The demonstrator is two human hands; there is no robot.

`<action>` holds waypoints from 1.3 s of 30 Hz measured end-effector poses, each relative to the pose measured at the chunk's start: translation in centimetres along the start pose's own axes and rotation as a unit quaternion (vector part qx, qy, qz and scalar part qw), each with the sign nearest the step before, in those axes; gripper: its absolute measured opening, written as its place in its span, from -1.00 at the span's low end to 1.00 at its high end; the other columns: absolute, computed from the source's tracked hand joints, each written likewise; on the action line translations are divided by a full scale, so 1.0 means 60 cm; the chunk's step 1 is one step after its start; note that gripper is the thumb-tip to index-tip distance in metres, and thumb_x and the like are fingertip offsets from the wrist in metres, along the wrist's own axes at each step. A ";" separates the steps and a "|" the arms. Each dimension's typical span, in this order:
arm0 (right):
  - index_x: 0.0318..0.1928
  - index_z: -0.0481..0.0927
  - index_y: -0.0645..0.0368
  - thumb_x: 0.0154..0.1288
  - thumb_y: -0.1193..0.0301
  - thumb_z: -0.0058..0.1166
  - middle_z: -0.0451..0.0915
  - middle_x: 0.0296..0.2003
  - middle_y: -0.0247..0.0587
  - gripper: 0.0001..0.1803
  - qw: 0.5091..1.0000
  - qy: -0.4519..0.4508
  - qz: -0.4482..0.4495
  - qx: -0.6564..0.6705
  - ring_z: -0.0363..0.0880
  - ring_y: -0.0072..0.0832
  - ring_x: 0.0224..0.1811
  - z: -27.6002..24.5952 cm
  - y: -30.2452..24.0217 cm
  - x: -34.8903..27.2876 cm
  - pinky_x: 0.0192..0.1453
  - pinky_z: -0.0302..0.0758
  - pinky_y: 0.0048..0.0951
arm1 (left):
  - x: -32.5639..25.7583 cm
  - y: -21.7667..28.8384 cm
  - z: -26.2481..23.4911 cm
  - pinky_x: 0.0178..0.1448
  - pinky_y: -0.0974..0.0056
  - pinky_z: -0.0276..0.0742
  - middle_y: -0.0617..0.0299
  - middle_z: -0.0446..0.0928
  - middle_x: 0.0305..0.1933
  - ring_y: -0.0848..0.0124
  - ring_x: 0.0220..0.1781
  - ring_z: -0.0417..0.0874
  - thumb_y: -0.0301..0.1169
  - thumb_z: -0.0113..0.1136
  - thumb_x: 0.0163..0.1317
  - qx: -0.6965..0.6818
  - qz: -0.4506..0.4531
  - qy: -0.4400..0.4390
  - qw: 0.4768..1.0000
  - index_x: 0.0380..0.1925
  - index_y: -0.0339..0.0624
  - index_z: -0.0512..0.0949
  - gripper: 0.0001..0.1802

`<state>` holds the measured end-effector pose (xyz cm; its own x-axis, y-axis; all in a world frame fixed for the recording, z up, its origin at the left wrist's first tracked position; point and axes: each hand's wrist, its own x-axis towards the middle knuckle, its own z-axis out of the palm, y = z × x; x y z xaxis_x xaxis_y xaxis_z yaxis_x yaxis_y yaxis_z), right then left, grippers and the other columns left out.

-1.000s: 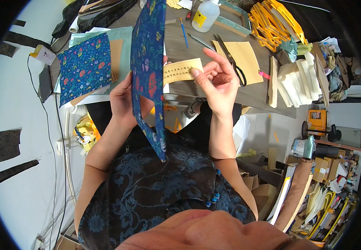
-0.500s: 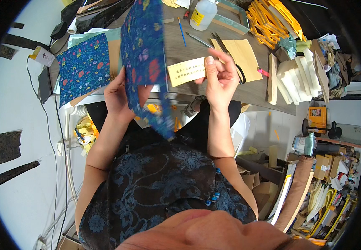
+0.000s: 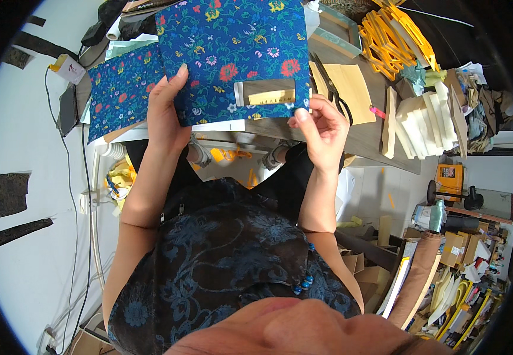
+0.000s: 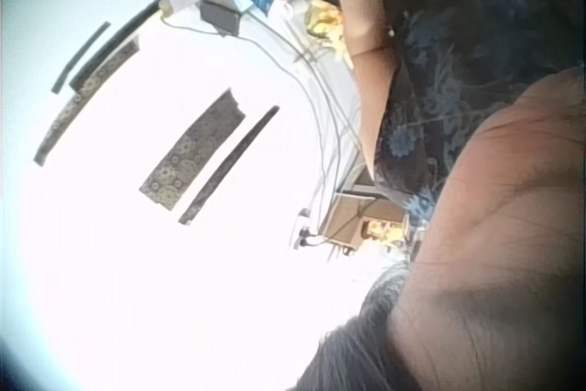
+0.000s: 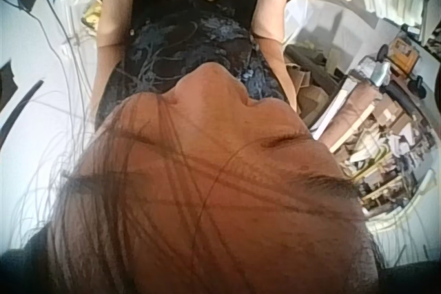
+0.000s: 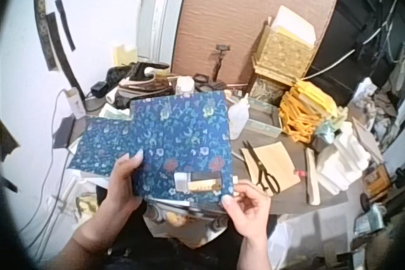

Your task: The person assembles a small fabric pouch by applying glue to a cardboard insert and attaching a rectangular label. They use a brush to spread the adhesive and press the label into place, then inspect the finished pouch.

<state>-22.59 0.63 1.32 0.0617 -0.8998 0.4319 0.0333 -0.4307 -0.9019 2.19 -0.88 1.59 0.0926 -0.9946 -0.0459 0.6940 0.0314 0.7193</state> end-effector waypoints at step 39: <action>-0.06 0.53 0.32 0.21 0.61 0.18 0.66 -0.31 -0.17 -0.73 0.965 0.171 0.135 0.145 0.48 -0.59 -0.46 -0.045 0.040 0.018 -0.33 0.44 -0.56 | 0.088 -0.125 -0.084 0.02 0.33 0.48 0.08 0.55 -0.15 0.37 -0.06 0.56 -0.34 0.31 0.18 0.626 0.226 0.031 0.745 0.25 -0.24 0.22 -0.32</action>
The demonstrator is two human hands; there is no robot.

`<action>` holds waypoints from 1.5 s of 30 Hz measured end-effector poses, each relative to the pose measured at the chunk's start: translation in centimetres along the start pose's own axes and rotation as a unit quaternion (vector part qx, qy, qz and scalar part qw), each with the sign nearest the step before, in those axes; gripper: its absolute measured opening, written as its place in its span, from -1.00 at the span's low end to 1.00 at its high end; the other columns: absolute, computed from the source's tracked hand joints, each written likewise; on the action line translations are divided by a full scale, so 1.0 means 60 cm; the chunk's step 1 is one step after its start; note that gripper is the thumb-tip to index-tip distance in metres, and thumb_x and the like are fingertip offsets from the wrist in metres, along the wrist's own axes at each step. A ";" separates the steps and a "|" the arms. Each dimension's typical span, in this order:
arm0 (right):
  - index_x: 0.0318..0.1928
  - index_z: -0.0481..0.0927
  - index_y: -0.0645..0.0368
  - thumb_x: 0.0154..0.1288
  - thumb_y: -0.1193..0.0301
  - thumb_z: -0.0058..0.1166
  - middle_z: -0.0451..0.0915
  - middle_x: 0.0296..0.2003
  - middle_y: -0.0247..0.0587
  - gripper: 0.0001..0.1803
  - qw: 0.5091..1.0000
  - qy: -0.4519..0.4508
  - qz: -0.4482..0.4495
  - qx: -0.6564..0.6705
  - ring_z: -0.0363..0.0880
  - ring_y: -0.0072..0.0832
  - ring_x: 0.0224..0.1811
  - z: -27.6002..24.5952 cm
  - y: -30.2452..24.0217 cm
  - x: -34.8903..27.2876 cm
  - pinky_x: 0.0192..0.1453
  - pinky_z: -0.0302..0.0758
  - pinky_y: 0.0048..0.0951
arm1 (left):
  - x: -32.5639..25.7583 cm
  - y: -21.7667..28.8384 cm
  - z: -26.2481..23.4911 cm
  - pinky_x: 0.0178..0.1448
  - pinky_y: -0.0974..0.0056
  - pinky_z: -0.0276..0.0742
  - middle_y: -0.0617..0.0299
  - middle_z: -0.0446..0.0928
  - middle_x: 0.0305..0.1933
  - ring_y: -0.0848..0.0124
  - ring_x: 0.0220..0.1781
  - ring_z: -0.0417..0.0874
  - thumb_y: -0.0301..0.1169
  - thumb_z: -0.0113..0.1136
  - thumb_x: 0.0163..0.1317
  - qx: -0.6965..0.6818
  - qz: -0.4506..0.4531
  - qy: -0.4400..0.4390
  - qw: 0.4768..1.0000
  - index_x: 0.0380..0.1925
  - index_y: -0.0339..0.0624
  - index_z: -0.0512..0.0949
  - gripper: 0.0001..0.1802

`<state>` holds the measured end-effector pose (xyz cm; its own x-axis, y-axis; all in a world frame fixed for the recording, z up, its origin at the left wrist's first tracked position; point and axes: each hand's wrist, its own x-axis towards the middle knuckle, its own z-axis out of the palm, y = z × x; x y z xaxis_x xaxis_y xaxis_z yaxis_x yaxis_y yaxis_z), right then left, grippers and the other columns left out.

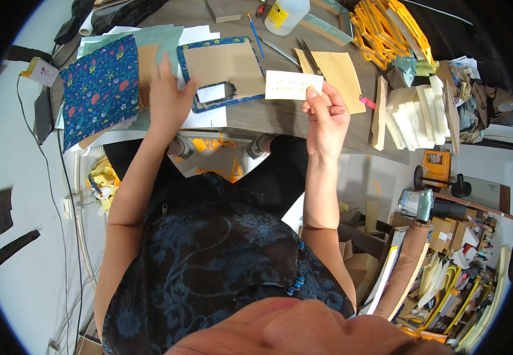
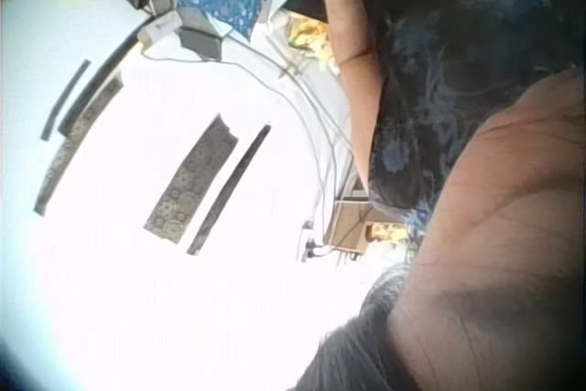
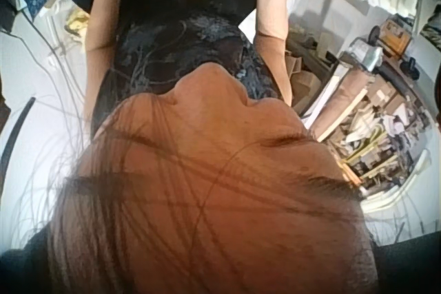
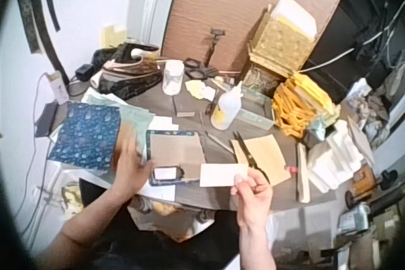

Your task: The person assembles a small fabric pouch by applying glue to a cardboard insert and attaching a rectangular label. They use a brush to spread the adhesive and press the label into place, then inspect the finished pouch.

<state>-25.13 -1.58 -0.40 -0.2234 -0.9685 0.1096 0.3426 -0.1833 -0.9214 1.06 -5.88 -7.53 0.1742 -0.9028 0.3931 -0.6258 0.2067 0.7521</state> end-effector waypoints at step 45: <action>0.11 0.29 0.24 0.14 0.62 0.26 0.65 -0.37 -0.20 -0.44 0.982 -0.084 -0.136 -0.103 0.59 -0.63 -0.36 0.077 -0.049 -0.045 -0.24 0.51 -0.64 | -0.049 0.181 -0.089 -0.35 0.51 0.46 0.27 0.58 -0.47 0.61 -0.48 0.56 -0.51 0.24 0.22 -0.433 -0.088 -0.194 0.876 -0.31 -0.35 0.59 -0.89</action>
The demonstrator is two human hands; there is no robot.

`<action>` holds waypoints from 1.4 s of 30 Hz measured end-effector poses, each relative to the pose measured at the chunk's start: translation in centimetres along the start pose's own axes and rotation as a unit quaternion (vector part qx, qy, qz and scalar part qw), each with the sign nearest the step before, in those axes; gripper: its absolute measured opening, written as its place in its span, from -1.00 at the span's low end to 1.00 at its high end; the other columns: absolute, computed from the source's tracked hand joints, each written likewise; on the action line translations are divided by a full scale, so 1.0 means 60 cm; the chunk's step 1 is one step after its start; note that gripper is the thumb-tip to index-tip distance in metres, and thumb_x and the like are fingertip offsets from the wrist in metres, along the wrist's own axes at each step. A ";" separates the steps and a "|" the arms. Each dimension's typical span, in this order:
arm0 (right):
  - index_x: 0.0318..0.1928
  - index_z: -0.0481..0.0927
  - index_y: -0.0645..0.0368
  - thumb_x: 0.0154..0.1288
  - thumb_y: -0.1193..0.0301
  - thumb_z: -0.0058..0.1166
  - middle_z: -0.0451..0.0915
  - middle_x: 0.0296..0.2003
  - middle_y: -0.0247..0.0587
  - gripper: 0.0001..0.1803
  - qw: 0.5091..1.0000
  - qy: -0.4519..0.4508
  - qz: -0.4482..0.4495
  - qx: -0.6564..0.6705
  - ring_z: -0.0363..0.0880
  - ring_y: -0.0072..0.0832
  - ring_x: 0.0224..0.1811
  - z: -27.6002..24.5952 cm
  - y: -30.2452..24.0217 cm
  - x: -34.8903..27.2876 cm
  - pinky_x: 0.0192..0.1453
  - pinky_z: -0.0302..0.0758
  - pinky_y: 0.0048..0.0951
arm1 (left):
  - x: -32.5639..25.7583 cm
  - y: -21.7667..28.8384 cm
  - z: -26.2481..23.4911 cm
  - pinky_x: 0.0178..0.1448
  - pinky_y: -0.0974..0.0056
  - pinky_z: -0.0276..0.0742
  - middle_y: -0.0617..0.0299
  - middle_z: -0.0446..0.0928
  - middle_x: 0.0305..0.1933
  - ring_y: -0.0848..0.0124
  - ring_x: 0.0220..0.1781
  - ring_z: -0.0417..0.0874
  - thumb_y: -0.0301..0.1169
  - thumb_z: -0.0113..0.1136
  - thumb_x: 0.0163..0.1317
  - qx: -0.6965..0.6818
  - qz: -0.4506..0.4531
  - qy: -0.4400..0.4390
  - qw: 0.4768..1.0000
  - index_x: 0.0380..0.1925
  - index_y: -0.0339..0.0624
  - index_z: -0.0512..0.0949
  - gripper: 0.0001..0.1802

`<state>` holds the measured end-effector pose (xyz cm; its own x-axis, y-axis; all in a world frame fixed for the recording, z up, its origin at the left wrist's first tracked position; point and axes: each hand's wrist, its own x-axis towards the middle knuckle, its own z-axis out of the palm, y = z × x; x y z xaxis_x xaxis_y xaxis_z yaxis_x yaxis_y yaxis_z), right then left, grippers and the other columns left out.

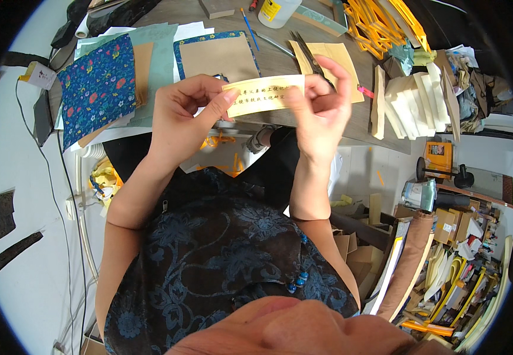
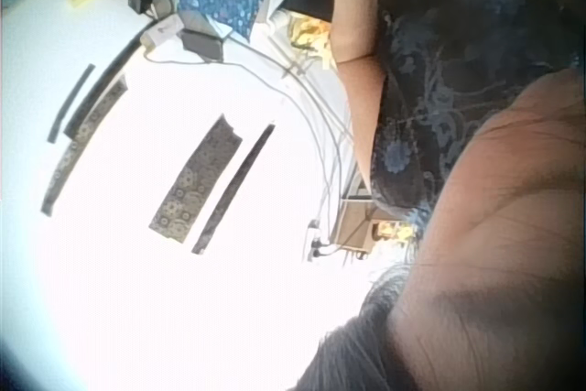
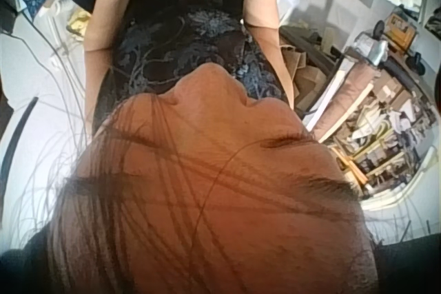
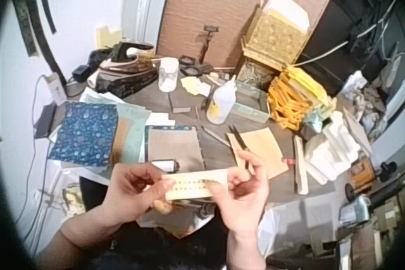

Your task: The person assembles a small fabric pouch by applying glue to a cardboard insert and attaching a rectangular label. They use a brush to spread the adhesive and press the label into place, then inspect the finished pouch.

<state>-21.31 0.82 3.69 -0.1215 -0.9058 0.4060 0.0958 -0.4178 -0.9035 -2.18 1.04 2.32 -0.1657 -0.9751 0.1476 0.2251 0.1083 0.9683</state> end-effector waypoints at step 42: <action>0.14 0.26 0.25 0.11 0.63 0.28 0.63 -0.45 -0.26 -0.39 0.997 0.000 0.071 0.005 0.59 -0.64 -0.42 0.014 -0.026 -0.006 -0.25 0.50 -0.65 | -0.018 0.017 -0.006 -0.29 0.50 0.46 0.29 0.57 -0.48 0.62 -0.44 0.53 -0.48 0.23 0.24 0.020 0.004 -0.014 1.000 -0.31 -0.36 0.60 -0.87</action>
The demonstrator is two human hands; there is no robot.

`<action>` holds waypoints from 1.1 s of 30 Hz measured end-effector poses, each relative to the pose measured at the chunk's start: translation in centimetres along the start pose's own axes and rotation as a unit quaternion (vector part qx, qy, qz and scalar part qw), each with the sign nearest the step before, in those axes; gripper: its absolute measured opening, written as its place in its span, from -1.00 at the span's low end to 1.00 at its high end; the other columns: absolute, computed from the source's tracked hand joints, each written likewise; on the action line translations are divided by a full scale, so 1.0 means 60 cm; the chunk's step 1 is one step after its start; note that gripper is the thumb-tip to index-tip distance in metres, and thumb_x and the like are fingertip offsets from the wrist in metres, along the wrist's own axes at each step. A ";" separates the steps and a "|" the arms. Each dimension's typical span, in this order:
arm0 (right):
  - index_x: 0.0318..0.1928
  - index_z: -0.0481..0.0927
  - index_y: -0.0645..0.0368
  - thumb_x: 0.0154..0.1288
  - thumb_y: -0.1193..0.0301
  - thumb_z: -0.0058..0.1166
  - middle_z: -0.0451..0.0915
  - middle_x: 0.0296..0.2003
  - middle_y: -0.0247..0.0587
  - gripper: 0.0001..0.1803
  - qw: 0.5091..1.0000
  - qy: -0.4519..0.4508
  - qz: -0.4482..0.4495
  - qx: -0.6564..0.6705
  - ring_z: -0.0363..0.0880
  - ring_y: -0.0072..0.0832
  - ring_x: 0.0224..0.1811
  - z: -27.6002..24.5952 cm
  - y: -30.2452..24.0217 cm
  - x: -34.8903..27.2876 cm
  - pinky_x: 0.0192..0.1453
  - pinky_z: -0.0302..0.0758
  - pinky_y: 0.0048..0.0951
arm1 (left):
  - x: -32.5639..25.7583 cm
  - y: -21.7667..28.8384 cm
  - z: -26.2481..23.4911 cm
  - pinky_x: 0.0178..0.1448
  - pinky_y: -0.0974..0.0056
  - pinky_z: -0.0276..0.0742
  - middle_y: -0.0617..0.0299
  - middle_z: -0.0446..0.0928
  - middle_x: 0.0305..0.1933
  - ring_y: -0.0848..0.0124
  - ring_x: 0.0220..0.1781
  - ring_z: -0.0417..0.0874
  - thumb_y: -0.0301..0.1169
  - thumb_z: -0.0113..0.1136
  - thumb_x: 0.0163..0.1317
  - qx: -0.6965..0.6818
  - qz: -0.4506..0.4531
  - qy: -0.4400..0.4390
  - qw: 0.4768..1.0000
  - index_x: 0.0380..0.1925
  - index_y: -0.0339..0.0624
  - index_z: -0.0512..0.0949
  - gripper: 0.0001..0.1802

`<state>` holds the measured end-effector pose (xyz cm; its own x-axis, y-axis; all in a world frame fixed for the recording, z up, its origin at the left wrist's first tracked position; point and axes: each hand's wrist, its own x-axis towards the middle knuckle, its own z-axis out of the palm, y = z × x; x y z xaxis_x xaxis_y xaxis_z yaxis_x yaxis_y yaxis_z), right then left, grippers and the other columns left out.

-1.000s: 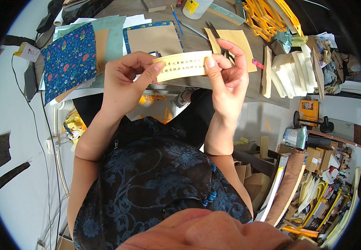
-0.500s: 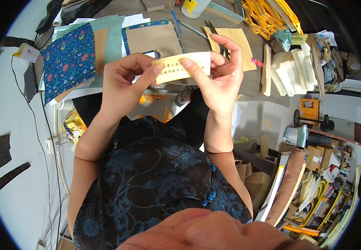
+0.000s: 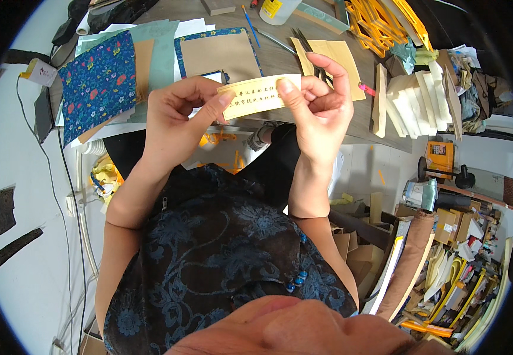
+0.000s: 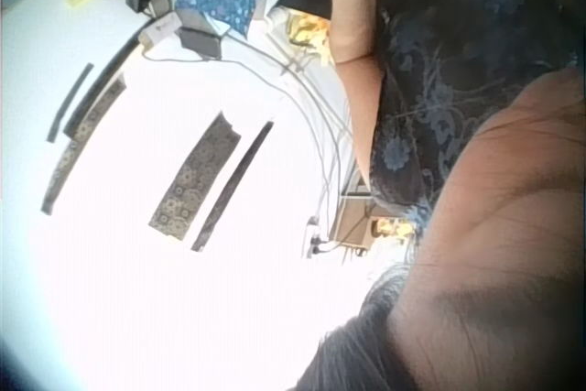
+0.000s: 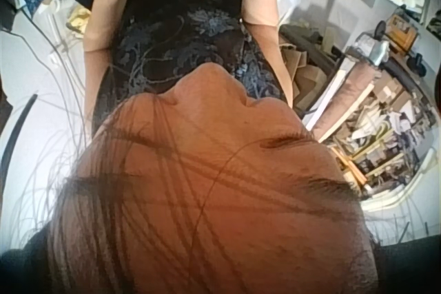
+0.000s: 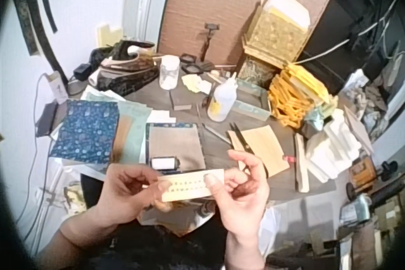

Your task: The person assembles a small fabric pouch by applying glue to a cardboard insert and attaching a rectangular label. They use a brush to spread the adhesive and press the label into place, then inspect the finished pouch.

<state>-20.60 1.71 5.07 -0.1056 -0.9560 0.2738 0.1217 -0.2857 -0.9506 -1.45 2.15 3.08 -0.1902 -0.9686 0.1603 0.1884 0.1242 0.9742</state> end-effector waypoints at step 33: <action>-0.11 0.66 0.14 -0.08 0.46 0.40 0.57 -0.11 -0.24 -0.58 0.894 -0.292 -0.140 -0.309 0.55 -0.31 -0.05 -0.036 0.185 0.112 0.00 0.49 -0.36 | 0.013 -0.162 -0.118 0.02 0.39 0.45 0.16 0.59 -0.16 0.44 -0.14 0.59 -0.59 0.12 0.21 0.196 0.042 0.088 0.976 -0.11 -0.34 0.54 -0.76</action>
<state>-22.11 -7.73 -3.94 0.5094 -0.7759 0.3722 -0.4159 -0.6006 -0.6828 3.42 -1.35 -7.38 -0.0144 -0.9690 0.2466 -0.1938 0.2447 0.9500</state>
